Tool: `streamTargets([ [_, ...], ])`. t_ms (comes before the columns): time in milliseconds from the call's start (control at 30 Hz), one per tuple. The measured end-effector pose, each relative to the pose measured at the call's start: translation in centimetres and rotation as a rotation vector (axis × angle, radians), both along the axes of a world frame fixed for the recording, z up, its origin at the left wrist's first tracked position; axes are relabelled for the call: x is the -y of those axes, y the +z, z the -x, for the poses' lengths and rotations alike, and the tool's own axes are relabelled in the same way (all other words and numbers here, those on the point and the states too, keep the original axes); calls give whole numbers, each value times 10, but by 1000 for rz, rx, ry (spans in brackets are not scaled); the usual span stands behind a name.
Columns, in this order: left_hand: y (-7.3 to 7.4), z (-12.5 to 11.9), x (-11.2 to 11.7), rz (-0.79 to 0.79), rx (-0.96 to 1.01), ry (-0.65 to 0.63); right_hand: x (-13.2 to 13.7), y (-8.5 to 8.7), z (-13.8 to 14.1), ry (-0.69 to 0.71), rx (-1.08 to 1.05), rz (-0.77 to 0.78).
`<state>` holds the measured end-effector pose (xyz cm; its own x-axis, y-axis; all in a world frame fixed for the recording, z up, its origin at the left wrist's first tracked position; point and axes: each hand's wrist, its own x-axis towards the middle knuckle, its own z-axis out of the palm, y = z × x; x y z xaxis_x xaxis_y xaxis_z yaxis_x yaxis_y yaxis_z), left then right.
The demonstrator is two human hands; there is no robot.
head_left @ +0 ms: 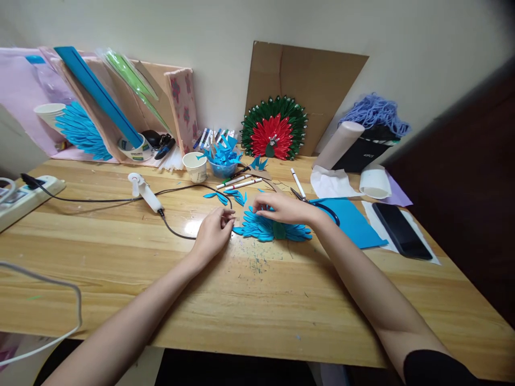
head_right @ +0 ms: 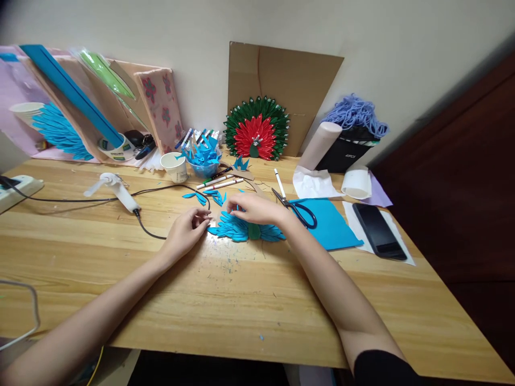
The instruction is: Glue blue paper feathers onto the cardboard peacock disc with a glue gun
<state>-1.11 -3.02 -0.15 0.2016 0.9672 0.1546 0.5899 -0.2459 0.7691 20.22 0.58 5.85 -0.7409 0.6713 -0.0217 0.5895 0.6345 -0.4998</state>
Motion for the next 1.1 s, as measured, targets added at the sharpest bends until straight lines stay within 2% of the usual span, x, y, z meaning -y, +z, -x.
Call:
streamTargets([
  [167,4,17,-11,-44,-24,85,1,3,2,-42,-8,-13],
  [367,-3,34,-34,-243,-266,265,2,-4,11,-13,-3,-53],
  [467,-9,39,-47,-301,-322,259,3,-5,14,-4,-9,-52],
  [567,-12,42,-54,-286,-346,248,5,-4,16,-6,-11,-27],
  [800,-9,44,-51,-282,-325,255,6,-8,16,-22,-14,-4],
  [900,-7,48,-49,-214,-211,290,6,-11,16,-15,-29,-12],
  [967,-6,50,-48,-136,-37,326,6,-12,18,-34,-46,-13],
  [1033,-1,51,-46,-10,193,336,8,-13,20,-91,-89,-13],
  [1100,6,50,-43,190,410,301,10,-16,26,-203,-192,11],
])
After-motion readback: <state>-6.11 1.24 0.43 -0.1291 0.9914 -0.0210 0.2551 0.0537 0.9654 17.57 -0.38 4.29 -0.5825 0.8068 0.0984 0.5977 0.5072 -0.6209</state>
